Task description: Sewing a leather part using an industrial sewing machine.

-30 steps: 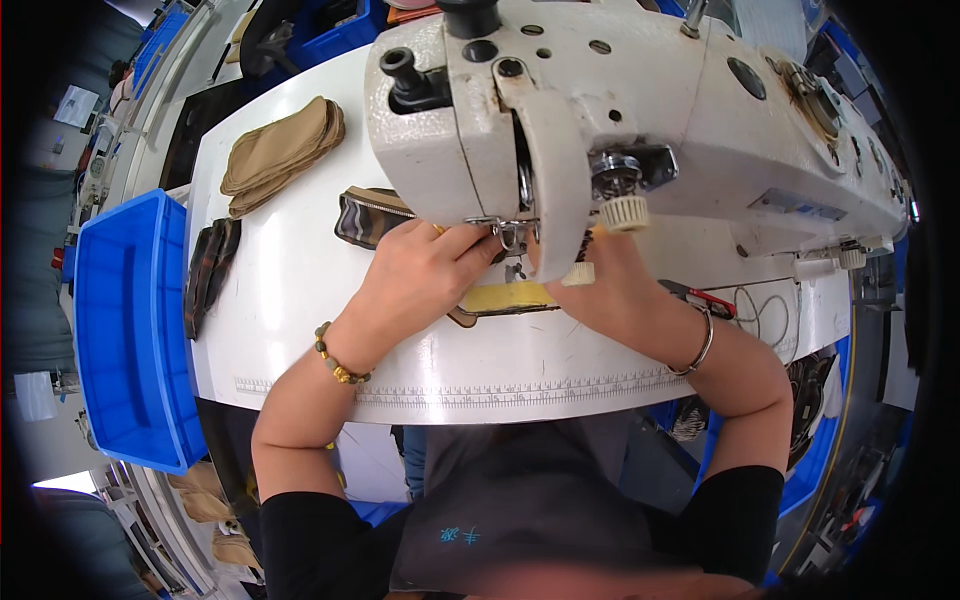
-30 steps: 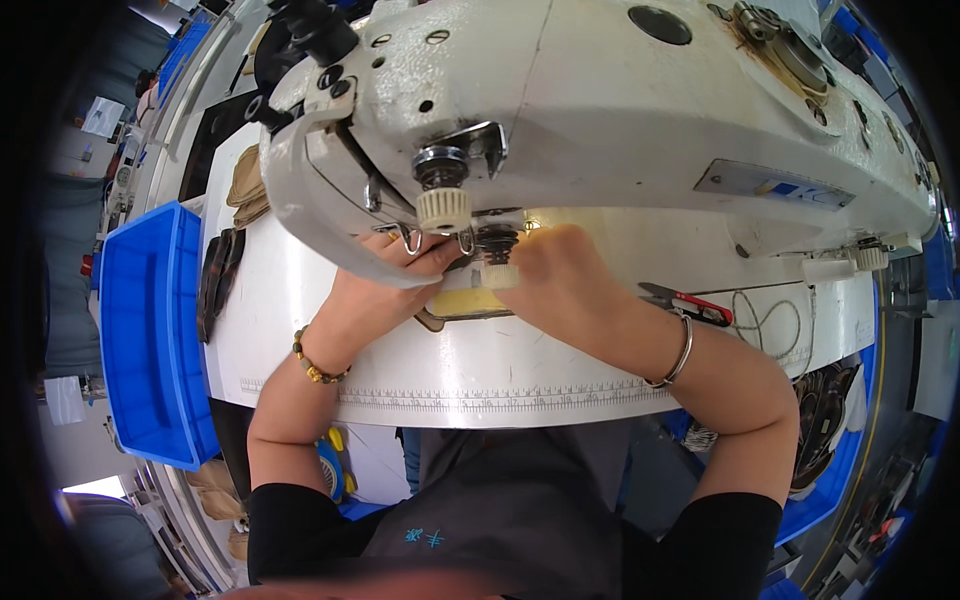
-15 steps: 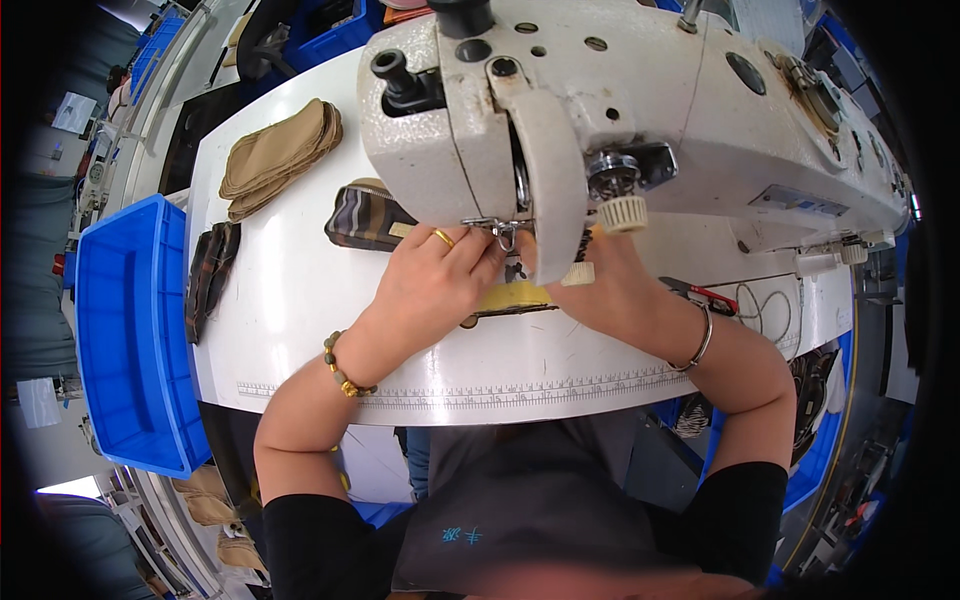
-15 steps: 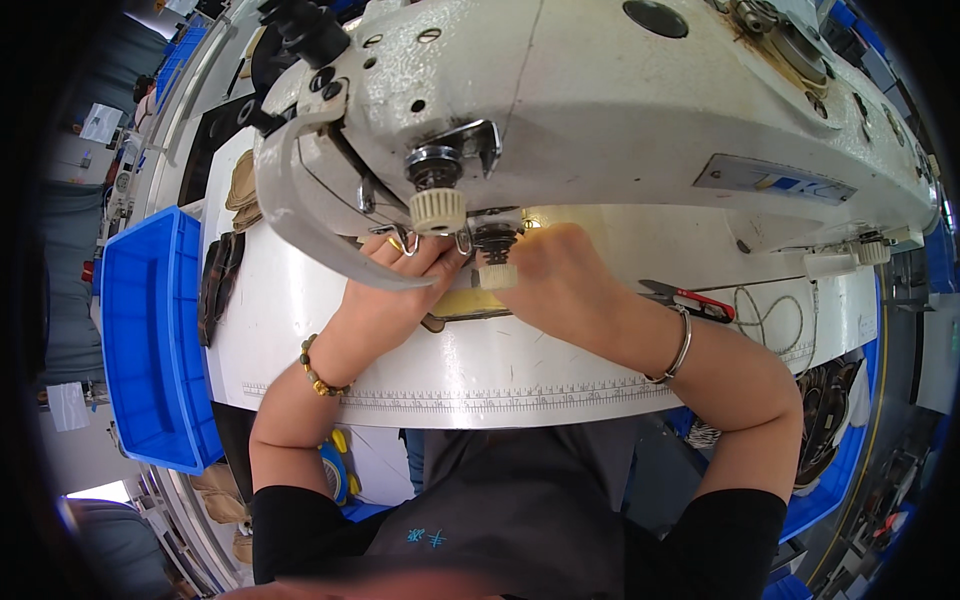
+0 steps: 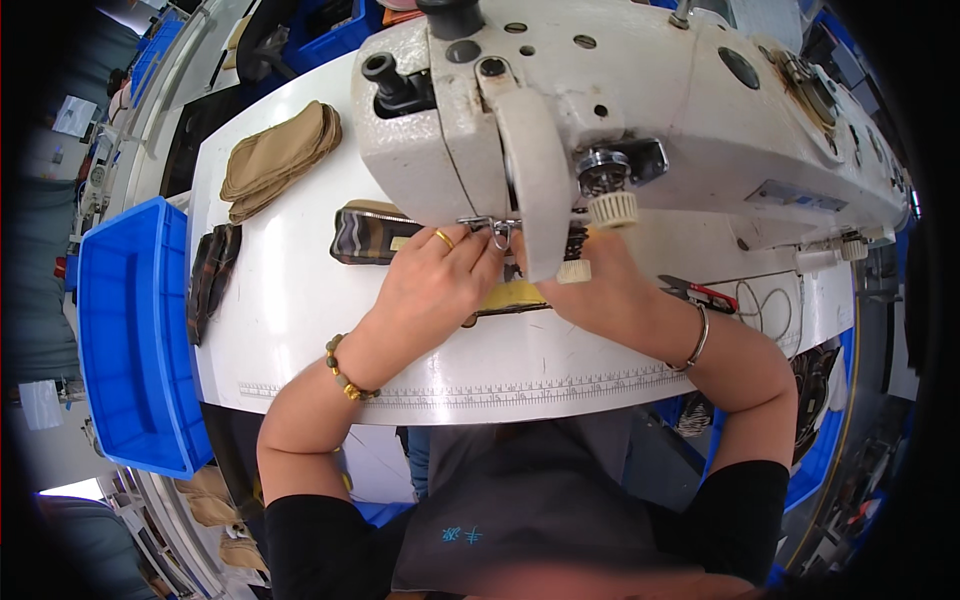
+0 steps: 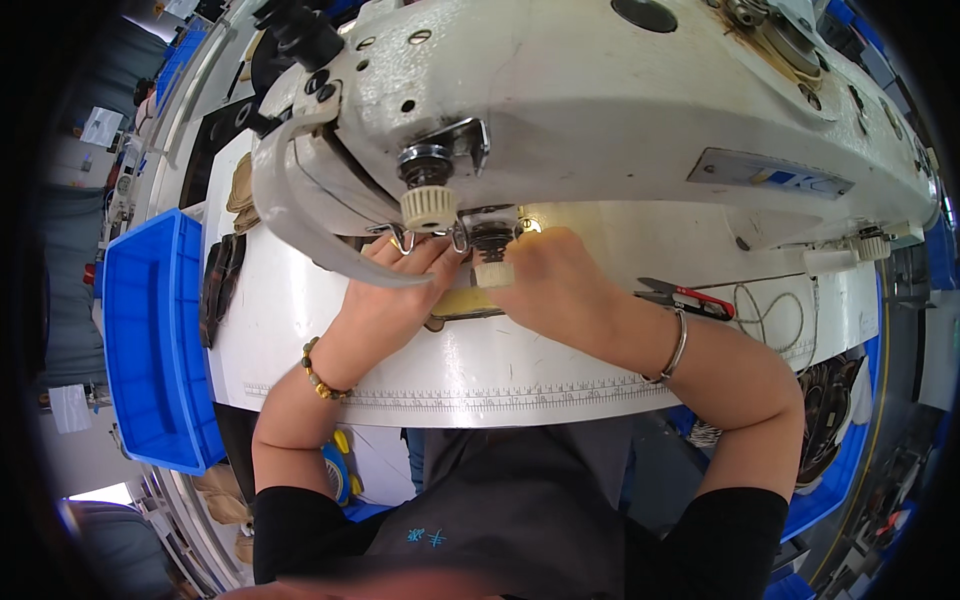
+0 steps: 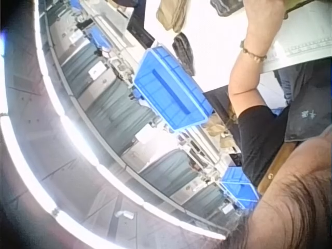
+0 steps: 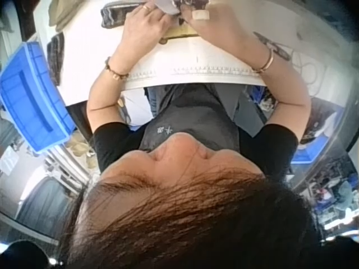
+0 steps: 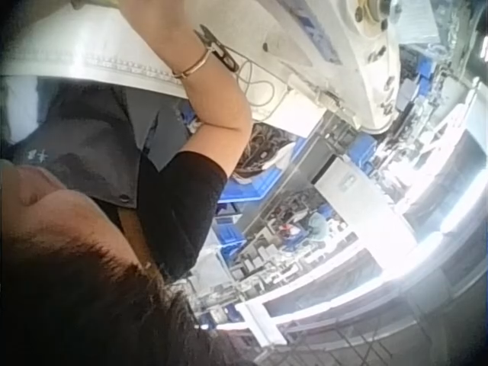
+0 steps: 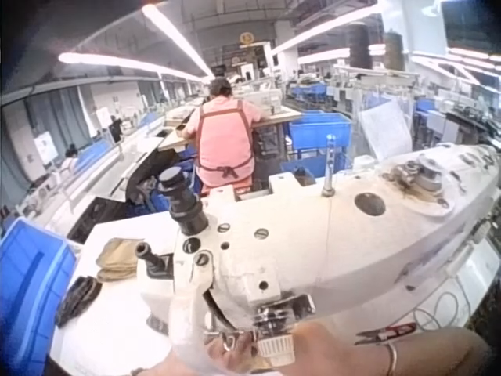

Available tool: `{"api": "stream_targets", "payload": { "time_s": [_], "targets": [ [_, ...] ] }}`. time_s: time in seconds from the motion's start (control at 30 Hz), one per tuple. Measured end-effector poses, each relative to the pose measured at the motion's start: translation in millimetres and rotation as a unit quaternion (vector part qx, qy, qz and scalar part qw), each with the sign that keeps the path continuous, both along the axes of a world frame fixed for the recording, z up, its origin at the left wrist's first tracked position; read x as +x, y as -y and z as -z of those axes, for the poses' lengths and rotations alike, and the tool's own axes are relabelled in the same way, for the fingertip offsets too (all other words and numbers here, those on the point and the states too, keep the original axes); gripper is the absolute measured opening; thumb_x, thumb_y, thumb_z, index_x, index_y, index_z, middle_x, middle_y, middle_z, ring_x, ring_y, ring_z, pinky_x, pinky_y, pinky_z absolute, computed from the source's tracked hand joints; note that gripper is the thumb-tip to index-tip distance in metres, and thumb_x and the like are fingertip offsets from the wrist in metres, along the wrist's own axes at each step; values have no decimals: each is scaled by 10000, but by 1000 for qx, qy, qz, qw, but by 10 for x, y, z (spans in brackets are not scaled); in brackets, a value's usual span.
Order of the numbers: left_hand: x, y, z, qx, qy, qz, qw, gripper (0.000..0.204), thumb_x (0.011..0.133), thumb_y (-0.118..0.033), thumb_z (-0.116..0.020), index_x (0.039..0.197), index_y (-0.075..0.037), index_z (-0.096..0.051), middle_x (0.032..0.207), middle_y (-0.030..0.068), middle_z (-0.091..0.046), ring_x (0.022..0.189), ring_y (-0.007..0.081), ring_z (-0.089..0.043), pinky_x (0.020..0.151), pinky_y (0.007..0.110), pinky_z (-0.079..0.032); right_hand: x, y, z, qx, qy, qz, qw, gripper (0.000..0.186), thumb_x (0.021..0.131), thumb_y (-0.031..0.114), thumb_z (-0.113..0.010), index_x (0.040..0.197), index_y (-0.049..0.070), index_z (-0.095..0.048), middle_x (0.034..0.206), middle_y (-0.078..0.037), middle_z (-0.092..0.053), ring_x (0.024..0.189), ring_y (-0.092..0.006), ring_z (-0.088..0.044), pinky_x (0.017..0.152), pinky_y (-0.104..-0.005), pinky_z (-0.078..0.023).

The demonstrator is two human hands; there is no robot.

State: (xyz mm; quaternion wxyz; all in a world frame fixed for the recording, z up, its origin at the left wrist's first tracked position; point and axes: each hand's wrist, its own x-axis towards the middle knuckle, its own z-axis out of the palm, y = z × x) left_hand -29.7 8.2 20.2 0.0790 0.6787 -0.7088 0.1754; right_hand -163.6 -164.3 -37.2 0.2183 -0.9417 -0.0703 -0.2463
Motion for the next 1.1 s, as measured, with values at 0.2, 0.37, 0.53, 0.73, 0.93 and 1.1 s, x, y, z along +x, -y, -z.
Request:
{"api": "stream_targets", "payload": {
  "time_s": [0.2, 0.37, 0.53, 0.73, 0.93, 1.1],
  "targets": [
    [49, -11, 28, 35, -53, -29, 998, 316, 754, -98, -668, 1060, -24, -696, 1014, 63, -699, 865, 212, -649, 740, 315, -544, -18, 22, 39, 1, 11, -2, 1000, 76, 712, 202, -715, 717, 127, -708, 593, -90, -540, 506, -264, -581, 475, -412, -439],
    [149, -28, 27, 41, -128, -49, 990, 281, 779, -112, -704, 1052, -49, -712, 934, 68, -697, 803, 245, -661, 717, 334, -547, -23, 44, -85, -13, 59, -17, 998, 88, 671, 197, -717, 662, 116, -684, 594, -99, -536, 511, -267, -578, 473, -415, -435],
    [237, 53, 98, 1, -188, -70, 980, 187, 816, -139, -725, 979, -48, -730, 848, 111, -688, 767, 324, -658, 683, 387, -542, -6, 54, -28, 34, 6, -14, 999, 115, 675, 214, -714, 647, 113, -668, 570, -81, -529, 505, -261, -575, 462, -405, -432],
    [226, 41, 131, 96, -248, -143, 953, 148, 871, -167, -703, 973, -63, -732, 888, 141, -696, 816, 356, -661, 720, 424, -541, 78, 14, -48, 32, 44, -6, 999, 70, 744, 180, -694, 775, 118, -698, 596, -67, -593, 534, -278, -613, 499, -388, -490],
    [159, -3, -82, 51, -324, -72, 942, 208, 849, -132, -704, 1044, -64, -725, 982, 114, -705, 894, 336, -667, 768, 407, -542, 191, -27, -28, 67, 51, 15, 996, 96, 865, 144, -646, 832, 73, -702, 671, -88, -665, 600, -264, -666, 519, -380, -507],
    [185, -2, -9, 65, -269, -54, 959, 268, 810, -67, -693, 1074, -88, -735, 1014, 67, -715, 897, 276, -682, 751, 367, -562, 103, -139, -296, 358, -150, 64, 919, 224, 891, 167, -635, 758, -12, -659, 638, -152, -657, 611, -300, -672, 522, -374, -511]
  ]
}}
